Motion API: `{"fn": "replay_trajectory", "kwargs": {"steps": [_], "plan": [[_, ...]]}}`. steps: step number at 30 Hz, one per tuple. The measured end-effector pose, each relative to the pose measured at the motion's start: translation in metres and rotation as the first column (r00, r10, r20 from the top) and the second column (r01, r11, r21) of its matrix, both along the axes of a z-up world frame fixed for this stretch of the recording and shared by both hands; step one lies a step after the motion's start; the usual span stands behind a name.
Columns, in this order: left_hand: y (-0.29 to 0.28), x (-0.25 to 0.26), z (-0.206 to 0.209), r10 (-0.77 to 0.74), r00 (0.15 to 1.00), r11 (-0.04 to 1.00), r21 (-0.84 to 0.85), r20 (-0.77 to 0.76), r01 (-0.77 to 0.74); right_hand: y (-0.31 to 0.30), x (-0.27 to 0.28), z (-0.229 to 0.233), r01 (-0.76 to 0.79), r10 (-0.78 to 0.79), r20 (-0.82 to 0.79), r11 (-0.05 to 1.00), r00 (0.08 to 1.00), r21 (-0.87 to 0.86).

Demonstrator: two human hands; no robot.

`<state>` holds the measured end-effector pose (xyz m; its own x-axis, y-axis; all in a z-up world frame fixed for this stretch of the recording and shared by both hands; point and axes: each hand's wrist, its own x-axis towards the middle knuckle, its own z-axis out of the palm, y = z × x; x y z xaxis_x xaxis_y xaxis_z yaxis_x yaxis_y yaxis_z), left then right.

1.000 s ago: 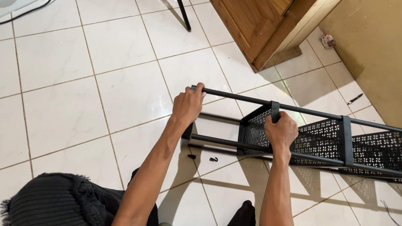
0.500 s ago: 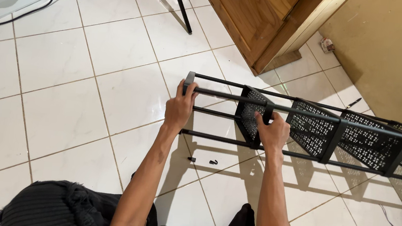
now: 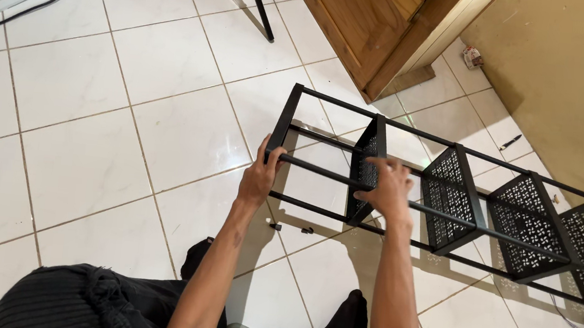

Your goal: The person assembles a black perforated metal rack by hand. They lay the frame flat, insert and secure metal clips into the side rails, then attach a perforated tray to the frame.

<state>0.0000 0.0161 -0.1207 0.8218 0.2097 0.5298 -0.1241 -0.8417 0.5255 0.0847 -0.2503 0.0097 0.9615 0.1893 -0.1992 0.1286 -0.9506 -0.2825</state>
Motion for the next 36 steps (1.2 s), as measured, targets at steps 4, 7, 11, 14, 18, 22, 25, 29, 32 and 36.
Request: {"fn": "replay_trajectory", "kwargs": {"steps": [4, 7, 11, 14, 18, 22, 25, 29, 32, 36], "plan": [[0.000, -0.002, -0.021, 0.014, 1.000, 1.000, -0.013, -0.019, -0.015, -0.007, 0.000, -0.045, -0.094, 0.090, 0.060, 0.993, 0.994, 0.065], [0.003, -0.003, -0.034, 0.024, 0.995, 1.000, 0.012, -0.098, -0.023, -0.015, 0.006, -0.070, -0.093, 0.090, 0.021, 0.979, 0.996, 0.183], [0.008, -0.010, -0.049, 0.008, 0.950, 1.000, 0.008, -0.313, -0.005, -0.016, 0.002, -0.090, -0.089, 0.088, 0.013, 0.981, 0.996, 0.174], [0.010, -0.015, -0.060, -0.006, 0.953, 1.000, -0.016, -0.303, 0.001, -0.012, -0.005, -0.089, -0.068, 0.070, -0.003, 0.983, 0.998, 0.171], [0.011, -0.020, -0.064, -0.017, 0.948, 1.000, -0.026, -0.316, 0.009, -0.011, -0.008, -0.074, -0.036, 0.055, -0.079, 0.973, 0.995, 0.228], [0.012, -0.027, -0.050, -0.060, 0.963, 0.998, -0.046, -0.263, 0.050, -0.015, -0.002, -0.068, -0.012, 0.044, -0.103, 0.955, 0.994, 0.296], [0.013, -0.031, -0.030, -0.079, 0.982, 0.994, -0.091, -0.171, 0.064, -0.023, 0.007, -0.080, 0.014, -0.017, 0.004, 0.917, 1.000, 0.398], [0.016, -0.018, 0.000, 0.023, 0.937, 0.983, -0.161, -0.350, -0.084, -0.032, 0.016, -0.107, 0.201, -0.229, 0.015, 0.883, 0.973, 0.424], [0.015, 0.004, 0.012, 0.051, 0.769, 0.975, -0.134, -0.638, -0.177, -0.035, 0.020, -0.125, 0.218, -0.247, 0.013, 0.879, 0.969, 0.424], [0.009, 0.025, 0.004, 0.082, 0.817, 0.992, -0.031, -0.571, -0.122, -0.041, 0.026, -0.136, 0.132, -0.175, 0.078, 0.914, 0.982, 0.384]]}}
